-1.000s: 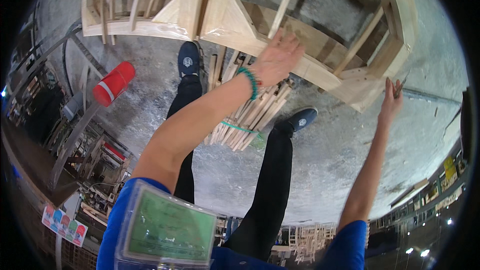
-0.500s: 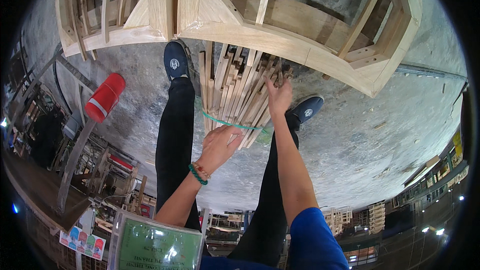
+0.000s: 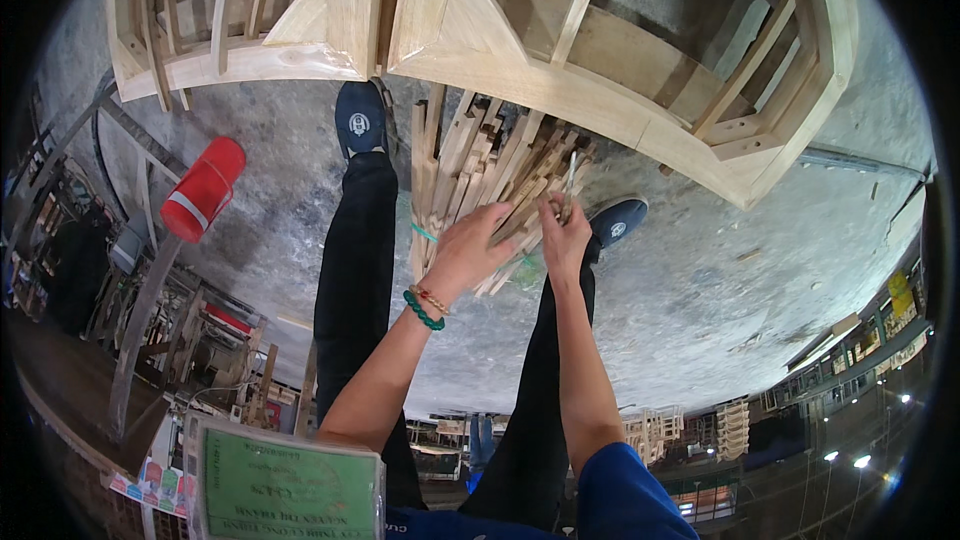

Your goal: The person picks up a wooden frame and places it on a table, then walks to a pile of curved wooden pieces. They repeatedly pick up individual pieces, inspect them, and stack them into neat piles on the floor.

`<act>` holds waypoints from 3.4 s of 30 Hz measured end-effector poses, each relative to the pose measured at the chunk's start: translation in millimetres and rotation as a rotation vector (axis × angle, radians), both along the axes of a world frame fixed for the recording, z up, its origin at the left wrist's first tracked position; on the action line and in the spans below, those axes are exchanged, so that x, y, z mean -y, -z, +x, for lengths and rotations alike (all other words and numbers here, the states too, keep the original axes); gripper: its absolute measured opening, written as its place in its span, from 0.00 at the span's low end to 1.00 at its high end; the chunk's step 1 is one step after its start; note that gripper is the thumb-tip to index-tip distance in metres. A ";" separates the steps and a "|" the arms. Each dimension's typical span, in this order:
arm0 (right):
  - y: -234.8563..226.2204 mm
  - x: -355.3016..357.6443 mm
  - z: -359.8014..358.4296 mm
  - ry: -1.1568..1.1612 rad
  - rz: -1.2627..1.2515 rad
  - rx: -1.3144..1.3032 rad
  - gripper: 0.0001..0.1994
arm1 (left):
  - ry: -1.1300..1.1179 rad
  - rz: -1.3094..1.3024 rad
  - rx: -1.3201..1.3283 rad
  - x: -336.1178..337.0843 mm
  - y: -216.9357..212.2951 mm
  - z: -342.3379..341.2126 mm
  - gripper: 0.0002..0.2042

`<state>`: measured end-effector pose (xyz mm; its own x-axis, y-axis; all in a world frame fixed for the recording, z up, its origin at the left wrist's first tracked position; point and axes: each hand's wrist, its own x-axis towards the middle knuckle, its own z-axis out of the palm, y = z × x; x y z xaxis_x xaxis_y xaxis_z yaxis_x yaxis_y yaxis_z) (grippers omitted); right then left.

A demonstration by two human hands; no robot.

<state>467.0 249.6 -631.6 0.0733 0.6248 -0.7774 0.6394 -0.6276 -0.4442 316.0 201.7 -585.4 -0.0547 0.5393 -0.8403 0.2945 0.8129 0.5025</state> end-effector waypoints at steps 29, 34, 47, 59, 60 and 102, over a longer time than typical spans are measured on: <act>-107.4 -94.0 -27.6 0.019 -0.020 -0.321 0.15 | -0.780 0.115 0.665 -68.9 -40.0 -16.7 0.16; -123.4 -32.2 -43.8 -0.045 -0.115 -0.283 0.15 | -0.828 0.049 0.986 -79.0 -43.4 -51.3 0.21; -9.2 -215.3 -133.6 0.290 0.244 -0.391 0.15 | -1.219 0.213 1.017 -71.4 -30.3 -95.3 0.36; -4.3 -212.9 -136.8 0.352 0.326 -0.444 0.15 | -1.448 0.163 1.011 -44.2 -14.2 -91.4 0.31; -5.2 -213.8 -130.9 0.327 0.357 -0.432 0.15 | -1.461 0.168 1.028 -43.0 -11.3 -91.1 0.31; -145.7 -20.0 2.2 -0.045 0.145 -0.101 0.17 | -0.777 0.132 0.740 -85.4 -44.7 -10.0 0.17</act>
<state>469.2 269.6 -485.9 -0.0310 0.7319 -0.6807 0.6132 -0.5239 -0.5912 306.0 287.1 -540.7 0.0764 0.6650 -0.7430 -0.6913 0.5723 0.4411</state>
